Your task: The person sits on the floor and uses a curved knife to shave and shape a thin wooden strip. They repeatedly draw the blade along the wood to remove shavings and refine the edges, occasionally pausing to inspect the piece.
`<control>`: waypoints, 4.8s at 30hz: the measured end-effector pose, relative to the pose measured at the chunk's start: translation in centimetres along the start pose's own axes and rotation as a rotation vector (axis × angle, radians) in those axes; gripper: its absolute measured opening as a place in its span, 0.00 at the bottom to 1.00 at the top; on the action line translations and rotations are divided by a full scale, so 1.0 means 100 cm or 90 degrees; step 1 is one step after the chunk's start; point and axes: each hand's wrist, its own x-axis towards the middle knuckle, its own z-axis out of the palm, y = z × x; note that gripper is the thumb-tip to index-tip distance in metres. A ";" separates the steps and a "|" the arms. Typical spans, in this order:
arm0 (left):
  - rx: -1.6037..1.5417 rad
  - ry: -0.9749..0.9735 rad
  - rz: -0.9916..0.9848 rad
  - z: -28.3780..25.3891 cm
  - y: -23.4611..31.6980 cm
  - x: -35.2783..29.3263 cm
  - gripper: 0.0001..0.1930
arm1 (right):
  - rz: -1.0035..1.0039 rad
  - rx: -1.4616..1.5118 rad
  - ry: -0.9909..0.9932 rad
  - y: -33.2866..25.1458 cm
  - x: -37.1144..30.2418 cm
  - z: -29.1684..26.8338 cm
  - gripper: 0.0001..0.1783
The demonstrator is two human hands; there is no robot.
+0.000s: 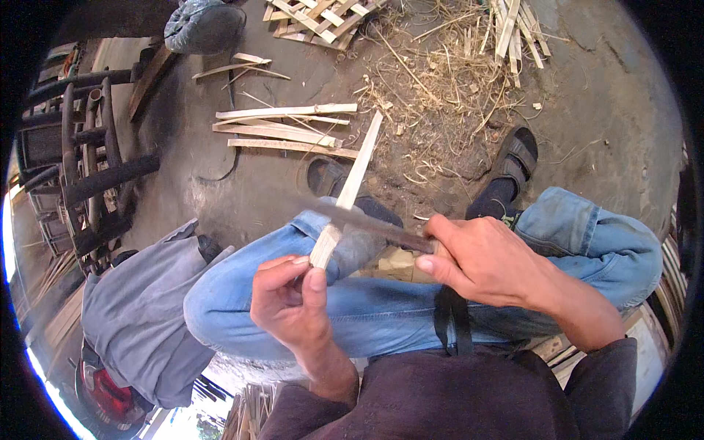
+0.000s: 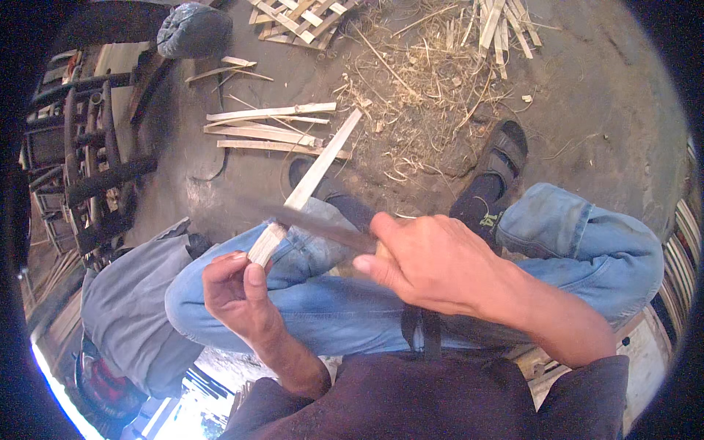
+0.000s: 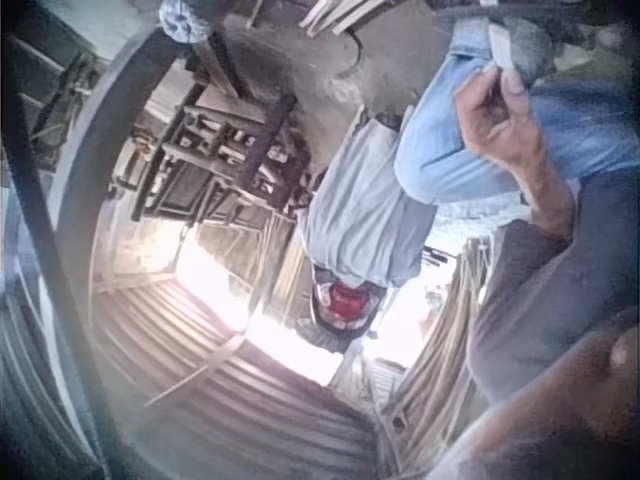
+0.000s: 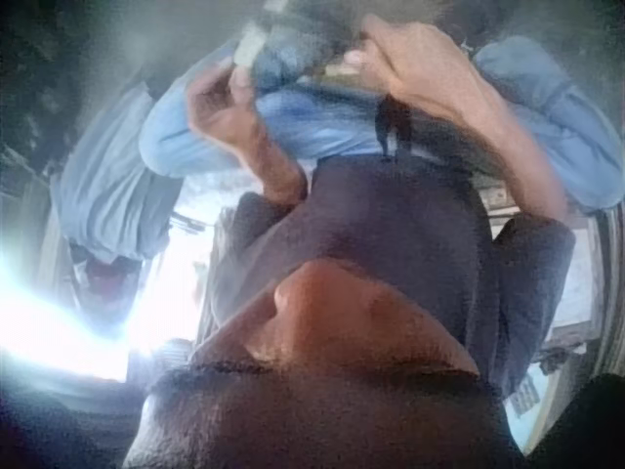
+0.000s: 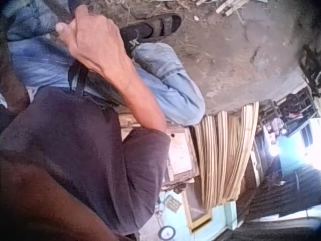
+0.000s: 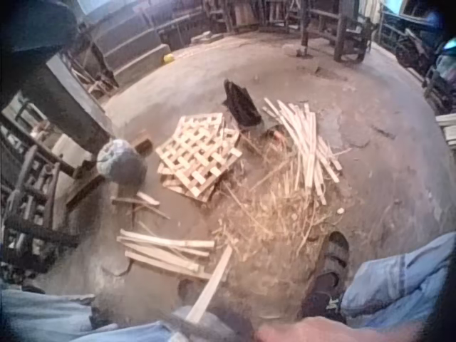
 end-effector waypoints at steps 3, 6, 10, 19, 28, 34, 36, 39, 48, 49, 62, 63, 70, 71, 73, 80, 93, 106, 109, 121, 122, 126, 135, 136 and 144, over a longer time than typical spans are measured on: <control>0.008 -0.019 0.014 0.003 0.005 0.000 0.11 | -0.068 0.016 0.022 0.003 -0.007 0.009 0.22; -0.007 -0.009 0.013 0.003 0.003 0.001 0.11 | -0.028 0.012 -0.023 -0.004 0.001 -0.002 0.23; 0.037 -0.021 0.037 0.002 0.002 0.001 0.10 | -0.064 0.048 -0.008 0.000 -0.001 0.003 0.24; 0.006 -0.005 0.007 0.001 0.003 -0.001 0.10 | -0.050 0.020 -0.050 -0.008 0.006 -0.006 0.26; 0.016 -0.020 0.034 0.003 0.003 0.001 0.11 | -0.015 -0.031 0.002 0.002 0.012 -0.003 0.24; 0.003 0.021 0.009 0.000 -0.006 0.001 0.11 | 0.013 -0.021 0.054 0.007 0.016 0.008 0.24; -0.020 0.037 -0.012 0.004 -0.004 0.004 0.10 | 0.054 -0.016 0.081 0.011 0.021 0.013 0.24; -0.020 0.056 -0.050 0.008 0.002 0.007 0.09 | -0.015 0.062 0.107 0.003 0.011 0.026 0.25; -0.100 0.044 -0.081 0.007 -0.003 0.011 0.09 | -0.036 0.113 0.077 -0.020 0.005 0.039 0.24; -0.097 0.048 -0.079 0.007 -0.001 0.012 0.09 | -0.040 0.112 0.083 -0.018 0.007 0.043 0.24; -0.090 0.059 -0.095 0.009 0.000 0.015 0.10 | -0.020 0.063 0.110 -0.002 0.017 0.040 0.24; -0.076 0.040 -0.074 0.007 -0.001 0.016 0.10 | 0.010 0.063 0.091 0.000 0.021 0.038 0.24; -0.081 0.065 -0.079 0.011 0.000 0.016 0.10 | 0.052 0.039 0.072 0.000 0.017 0.032 0.24; -0.072 0.063 -0.079 0.009 -0.001 0.013 0.09 | 0.022 0.031 0.097 0.001 0.013 0.039 0.24; -0.070 0.062 -0.081 0.009 -0.003 0.013 0.08 | -0.043 0.035 0.115 -0.001 0.010 0.035 0.24; -0.031 0.080 -0.047 0.011 -0.011 0.018 0.08 | -0.015 0.107 0.105 0.000 0.014 0.040 0.23; -0.010 0.149 -0.053 0.013 -0.014 0.019 0.12 | -0.066 0.093 0.204 -0.007 0.033 0.069 0.24; -0.009 0.183 -0.089 0.015 -0.012 0.022 0.09 | -0.073 0.107 0.252 -0.001 0.054 0.094 0.21; -0.023 0.167 -0.057 0.013 -0.017 0.021 0.08 | -0.109 0.119 0.248 -0.003 0.052 0.097 0.21; -0.004 0.183 -0.081 0.013 -0.011 0.022 0.07 | -0.134 0.129 0.242 0.001 0.059 0.102 0.21; -0.002 0.183 -0.079 0.013 -0.012 0.021 0.07 | -0.164 0.123 0.242 0.001 0.055 0.102 0.21; 0.001 0.176 -0.051 0.011 -0.015 0.024 0.07 | -0.095 0.164 0.206 0.000 0.060 0.097 0.21; 0.029 0.190 -0.035 0.012 -0.016 0.024 0.08 | -0.194 0.190 0.201 -0.007 0.053 0.098 0.21; 0.035 0.187 -0.051 0.010 -0.016 0.022 0.08 | -0.172 0.194 0.195 -0.007 0.054 0.101 0.21; 0.030 0.190 -0.068 0.011 -0.015 0.023 0.08 | -0.126 0.209 0.219 -0.002 0.066 0.103 0.23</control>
